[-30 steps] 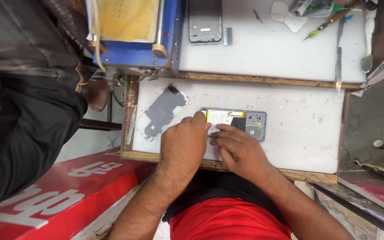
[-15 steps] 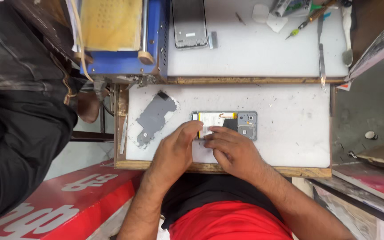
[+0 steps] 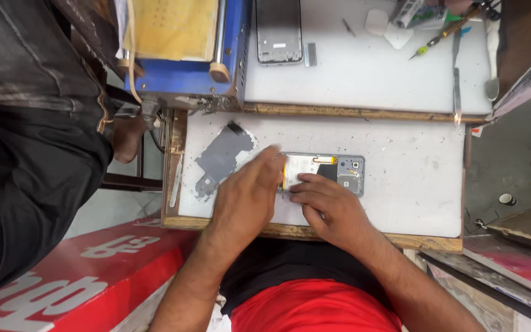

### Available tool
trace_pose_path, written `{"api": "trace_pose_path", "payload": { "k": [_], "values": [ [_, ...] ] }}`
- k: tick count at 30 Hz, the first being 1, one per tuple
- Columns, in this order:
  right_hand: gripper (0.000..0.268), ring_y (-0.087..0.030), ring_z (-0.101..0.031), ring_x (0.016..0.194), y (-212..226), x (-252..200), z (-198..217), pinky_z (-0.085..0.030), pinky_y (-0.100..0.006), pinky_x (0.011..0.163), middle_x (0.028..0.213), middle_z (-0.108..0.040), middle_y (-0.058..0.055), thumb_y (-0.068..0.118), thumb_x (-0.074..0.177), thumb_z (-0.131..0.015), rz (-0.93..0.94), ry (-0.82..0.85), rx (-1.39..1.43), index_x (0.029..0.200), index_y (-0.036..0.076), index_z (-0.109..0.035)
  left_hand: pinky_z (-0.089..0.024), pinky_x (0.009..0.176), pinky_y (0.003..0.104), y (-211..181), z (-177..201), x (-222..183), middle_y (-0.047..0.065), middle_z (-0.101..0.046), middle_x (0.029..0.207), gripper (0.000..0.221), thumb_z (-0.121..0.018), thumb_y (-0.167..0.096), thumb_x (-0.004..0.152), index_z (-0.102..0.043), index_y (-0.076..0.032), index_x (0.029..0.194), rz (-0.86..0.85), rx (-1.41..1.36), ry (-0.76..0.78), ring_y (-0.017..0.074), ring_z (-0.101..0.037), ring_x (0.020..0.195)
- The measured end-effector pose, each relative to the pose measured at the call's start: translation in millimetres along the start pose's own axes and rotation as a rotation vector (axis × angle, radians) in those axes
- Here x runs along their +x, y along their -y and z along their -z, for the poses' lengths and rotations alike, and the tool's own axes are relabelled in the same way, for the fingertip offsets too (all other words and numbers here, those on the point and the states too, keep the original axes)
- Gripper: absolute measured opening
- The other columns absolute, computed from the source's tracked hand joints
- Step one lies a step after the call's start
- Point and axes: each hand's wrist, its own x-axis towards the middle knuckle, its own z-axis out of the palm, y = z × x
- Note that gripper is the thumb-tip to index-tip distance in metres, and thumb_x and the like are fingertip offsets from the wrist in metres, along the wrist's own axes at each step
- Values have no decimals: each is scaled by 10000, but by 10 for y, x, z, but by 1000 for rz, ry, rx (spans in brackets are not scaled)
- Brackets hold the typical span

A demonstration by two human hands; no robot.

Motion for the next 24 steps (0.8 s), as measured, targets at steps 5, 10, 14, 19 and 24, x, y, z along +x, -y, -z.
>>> {"api": "trace_pose_path", "payload": {
  "k": [5,10,14,19,24],
  "values": [
    [224,-299,-658,1259,-5,2,-1,-547,-402,1024,1154,-758,-77,-13,843,-652,-22,13,-2,1016,83,-756,-571,904,462,-33,17,82,80,-694,903,330,-786,-194,924,-611,-89,1183,-48,126,-62,282,-699,834],
    [213,-300,-654,1258,-10,-8,-4,-545,-409,1023,1137,-750,-83,-4,840,-664,-30,6,-40,1007,88,-760,-565,827,431,-23,53,55,71,-725,990,380,-703,29,796,-613,-101,1141,-217,35,-96,274,-731,889],
    [229,-294,-653,1259,-6,-7,-7,-546,-407,1015,1159,-761,-71,-12,837,-659,-20,9,-22,1015,90,-762,-576,699,423,29,-55,26,99,-677,824,403,-827,-243,930,-591,-44,1187,-41,170,-111,291,-700,751],
    [232,-291,-651,1268,-3,-9,-3,-550,-402,1023,1158,-760,-66,-17,845,-659,-24,3,-23,1032,80,-756,-589,633,379,164,-156,-92,105,-690,805,439,-826,-137,924,-558,-11,1248,-38,45,-121,263,-725,723],
    [230,-291,-658,1263,-29,-11,11,-547,-401,1012,1151,-762,-77,-32,836,-659,-13,15,-11,1021,69,-749,-631,730,335,291,-223,-197,113,-726,943,552,-804,-30,921,-440,-7,1335,63,-100,-297,237,-762,844]
  ]
}}
